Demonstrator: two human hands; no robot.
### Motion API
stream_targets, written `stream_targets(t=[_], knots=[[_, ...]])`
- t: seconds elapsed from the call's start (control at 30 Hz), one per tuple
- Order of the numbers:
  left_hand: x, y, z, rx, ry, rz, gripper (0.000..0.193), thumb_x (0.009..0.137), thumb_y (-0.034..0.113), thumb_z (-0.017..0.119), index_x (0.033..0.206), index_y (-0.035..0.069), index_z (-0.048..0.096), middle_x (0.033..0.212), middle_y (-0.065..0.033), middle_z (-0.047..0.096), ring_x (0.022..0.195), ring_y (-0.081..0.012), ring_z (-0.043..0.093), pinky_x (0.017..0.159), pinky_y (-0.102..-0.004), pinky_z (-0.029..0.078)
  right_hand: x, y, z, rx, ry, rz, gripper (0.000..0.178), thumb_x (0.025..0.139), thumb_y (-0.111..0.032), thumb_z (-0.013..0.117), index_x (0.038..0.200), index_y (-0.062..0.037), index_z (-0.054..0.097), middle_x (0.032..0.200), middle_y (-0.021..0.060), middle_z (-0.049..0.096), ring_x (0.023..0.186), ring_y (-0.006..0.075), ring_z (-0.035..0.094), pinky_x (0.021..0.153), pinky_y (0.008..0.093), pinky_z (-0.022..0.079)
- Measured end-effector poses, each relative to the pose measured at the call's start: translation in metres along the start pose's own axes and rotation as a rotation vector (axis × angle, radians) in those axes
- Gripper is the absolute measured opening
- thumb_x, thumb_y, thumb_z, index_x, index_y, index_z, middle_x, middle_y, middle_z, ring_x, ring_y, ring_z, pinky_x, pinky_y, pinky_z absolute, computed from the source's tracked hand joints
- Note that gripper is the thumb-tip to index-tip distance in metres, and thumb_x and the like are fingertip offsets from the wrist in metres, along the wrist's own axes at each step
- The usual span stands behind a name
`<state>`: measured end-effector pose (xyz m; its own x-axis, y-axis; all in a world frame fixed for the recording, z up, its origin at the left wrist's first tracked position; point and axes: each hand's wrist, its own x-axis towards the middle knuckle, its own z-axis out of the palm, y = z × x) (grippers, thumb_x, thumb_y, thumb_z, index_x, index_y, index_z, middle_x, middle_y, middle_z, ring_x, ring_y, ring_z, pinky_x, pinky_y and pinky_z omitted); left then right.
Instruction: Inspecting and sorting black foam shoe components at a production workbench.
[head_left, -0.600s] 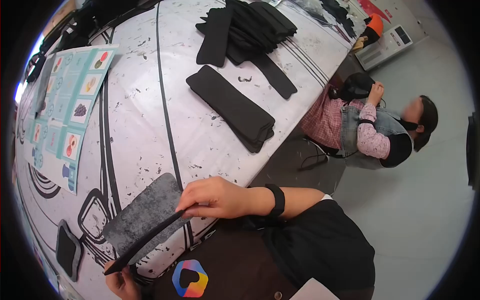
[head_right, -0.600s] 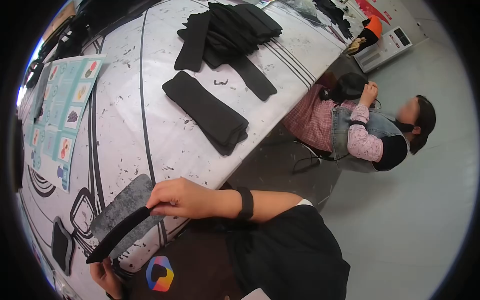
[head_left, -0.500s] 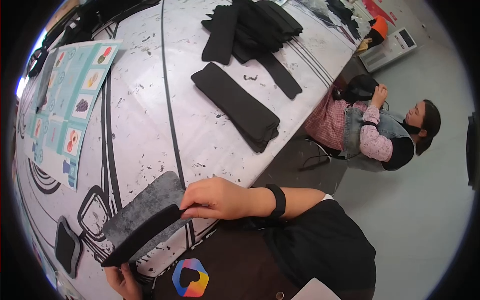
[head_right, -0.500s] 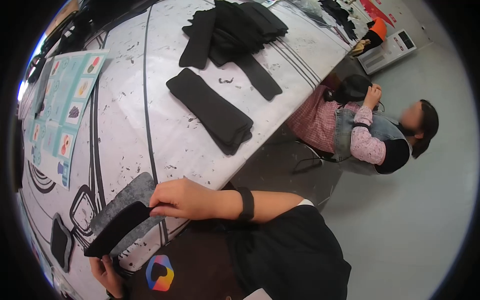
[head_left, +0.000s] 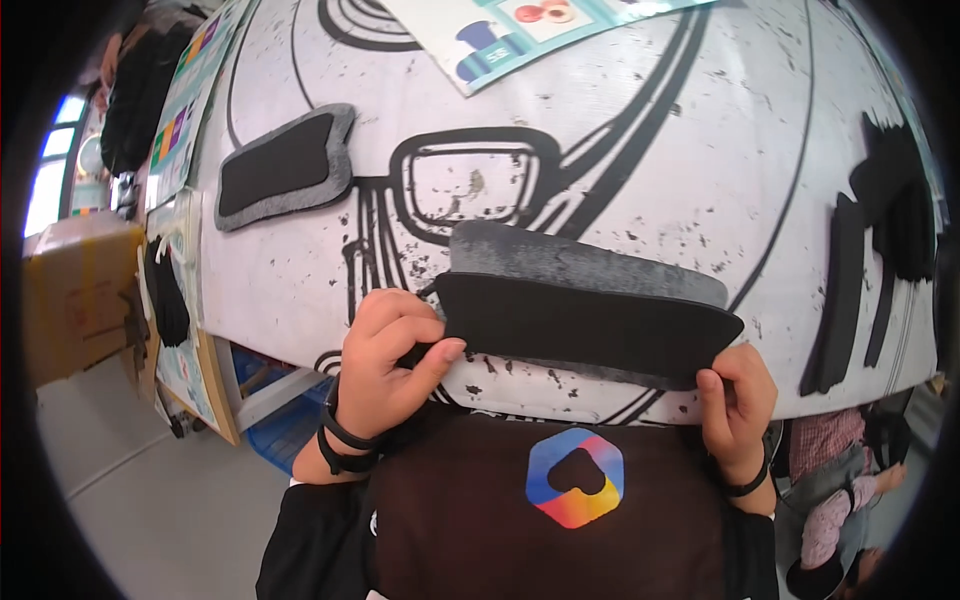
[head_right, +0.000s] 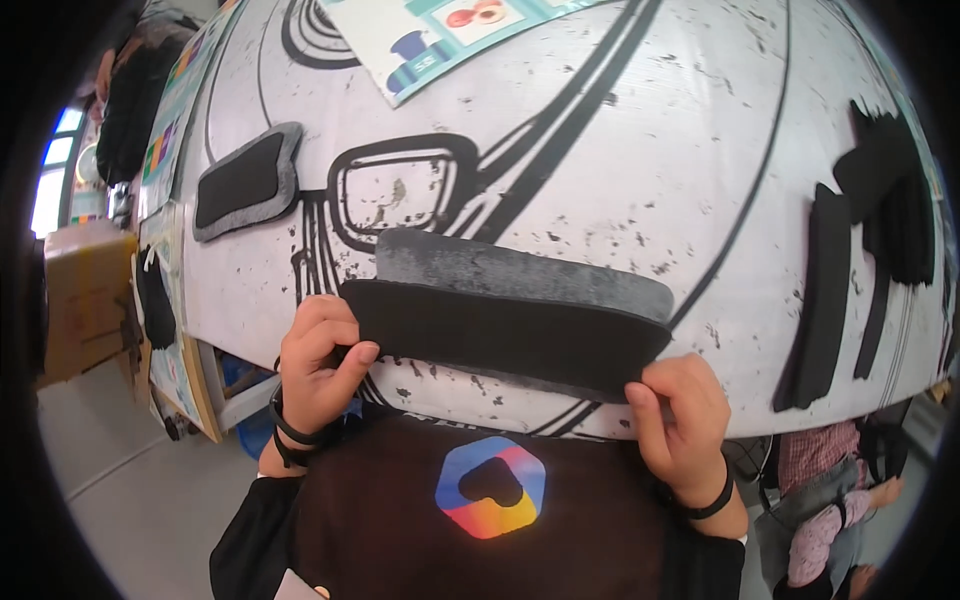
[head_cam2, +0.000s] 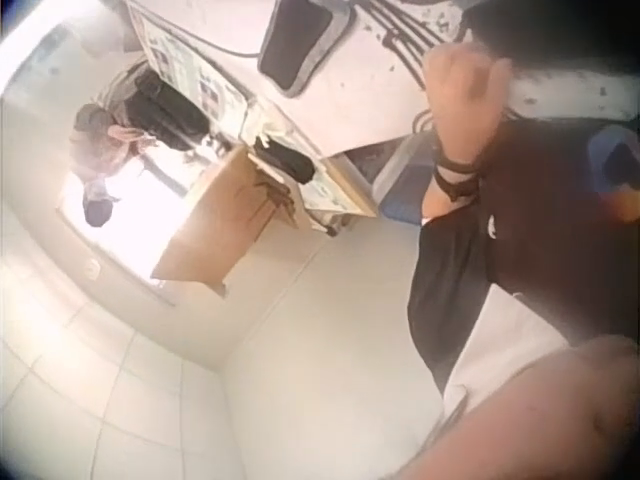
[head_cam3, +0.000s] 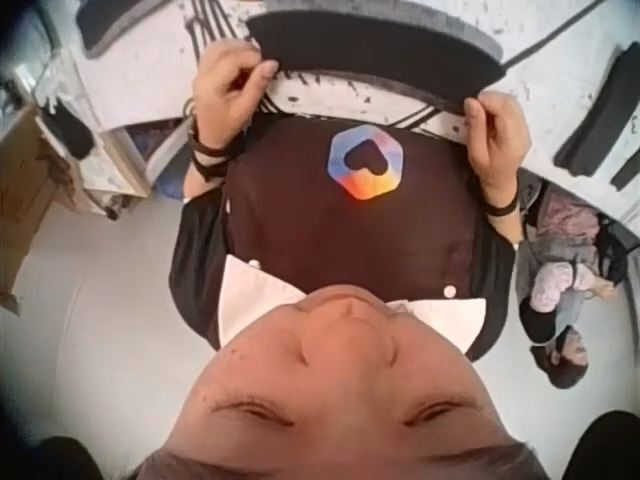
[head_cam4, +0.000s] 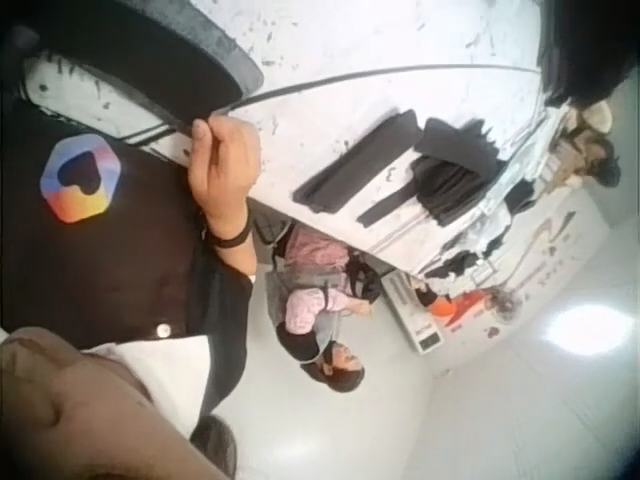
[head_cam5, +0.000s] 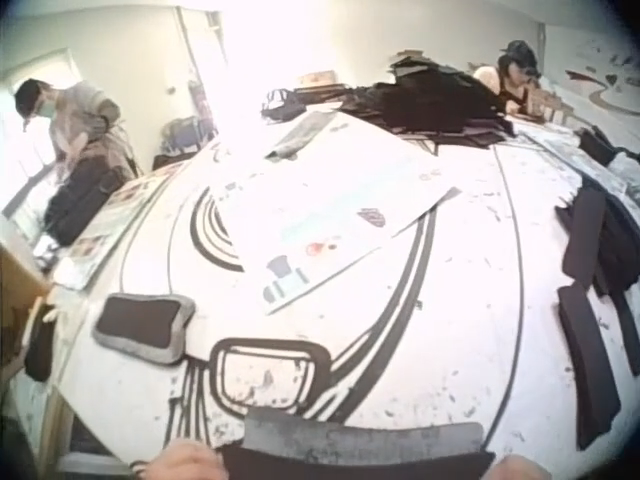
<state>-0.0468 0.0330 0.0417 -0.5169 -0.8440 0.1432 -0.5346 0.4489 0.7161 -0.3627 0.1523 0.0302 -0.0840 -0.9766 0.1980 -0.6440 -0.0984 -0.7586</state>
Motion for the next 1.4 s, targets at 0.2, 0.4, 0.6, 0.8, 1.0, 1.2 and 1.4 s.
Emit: stream_targets(t=[0.2, 0.4, 0.6, 0.8, 1.0, 1.2, 1.4], knots=[[0.004, -0.010, 0.002, -0.061, 0.019, -0.026, 0.013, 0.075, 0.007, 0.072, 0.074, 0.004, 0.059, 0.076, -0.0070, 0.055, 0.074, -0.0237, 0.050, 0.068, -0.0332, 0.040, 0.003, -0.002, 0.003, -0.045, -0.072, -0.042, 0.010, 0.077, 0.000, 0.067, 0.077, -0.0020, 0.057, 0.070, 0.0079, 0.056, 0.061, 0.0228, 0.049, 0.055, 0.0316, 0.038], [0.013, -0.006, 0.006, 0.083, 0.015, -0.024, 0.015, 0.072, 0.006, 0.074, 0.070, 0.006, 0.058, 0.071, -0.0050, 0.053, 0.069, -0.0228, 0.046, 0.065, -0.0329, 0.036, 0.004, -0.003, 0.006, -0.054, -0.007, 0.029, 0.011, 0.076, -0.001, 0.067, 0.076, -0.0027, 0.056, 0.071, 0.0076, 0.056, 0.062, 0.0222, 0.047, 0.055, 0.0311, 0.037], [0.015, -0.004, 0.008, 0.104, 0.020, -0.022, 0.018, 0.070, 0.007, 0.076, 0.068, 0.007, 0.058, 0.070, -0.0041, 0.053, 0.068, -0.0223, 0.046, 0.065, -0.0323, 0.035, 0.003, -0.002, -0.002, -0.155, -0.046, 0.004, 0.011, 0.075, -0.004, 0.067, 0.077, -0.0038, 0.057, 0.076, 0.0072, 0.051, 0.069, 0.0231, 0.045, 0.061, 0.0322, 0.035], [0.016, -0.005, 0.011, 0.106, 0.032, -0.054, 0.018, 0.071, 0.006, 0.076, 0.069, 0.007, 0.059, 0.069, -0.0035, 0.053, 0.068, -0.0219, 0.046, 0.064, -0.0324, 0.035, 0.004, -0.003, 0.001, -0.155, -0.066, 0.049, 0.011, 0.075, -0.005, 0.067, 0.077, -0.0038, 0.056, 0.076, 0.0072, 0.050, 0.071, 0.0235, 0.044, 0.063, 0.0329, 0.035], [0.017, -0.005, 0.009, 0.116, 0.024, -0.038, 0.019, 0.069, 0.007, 0.078, 0.070, 0.007, 0.059, 0.069, -0.0037, 0.053, 0.067, -0.0219, 0.047, 0.063, -0.0325, 0.035, 0.004, -0.006, 0.003, -0.167, -0.053, 0.069, 0.010, 0.077, -0.005, 0.066, 0.077, -0.0028, 0.056, 0.077, 0.0080, 0.050, 0.072, 0.0230, 0.044, 0.063, 0.0321, 0.035], [0.018, -0.004, 0.010, 0.137, 0.013, -0.029, 0.019, 0.069, 0.007, 0.079, 0.070, 0.007, 0.060, 0.069, -0.0036, 0.053, 0.067, -0.0218, 0.048, 0.064, -0.0327, 0.035, 0.004, -0.006, 0.003, -0.173, -0.048, 0.060, 0.009, 0.077, -0.004, 0.065, 0.078, -0.0025, 0.056, 0.077, 0.0079, 0.049, 0.072, 0.0229, 0.044, 0.063, 0.0320, 0.035], [0.018, -0.006, 0.011, 0.149, 0.026, -0.031, 0.019, 0.069, 0.007, 0.078, 0.070, 0.007, 0.060, 0.069, -0.0037, 0.053, 0.067, -0.0217, 0.048, 0.063, -0.0324, 0.035, 0.005, -0.005, 0.004, -0.183, -0.059, 0.044, 0.010, 0.076, -0.004, 0.066, 0.077, -0.0026, 0.056, 0.077, 0.0078, 0.050, 0.071, 0.0228, 0.044, 0.062, 0.0321, 0.034]])
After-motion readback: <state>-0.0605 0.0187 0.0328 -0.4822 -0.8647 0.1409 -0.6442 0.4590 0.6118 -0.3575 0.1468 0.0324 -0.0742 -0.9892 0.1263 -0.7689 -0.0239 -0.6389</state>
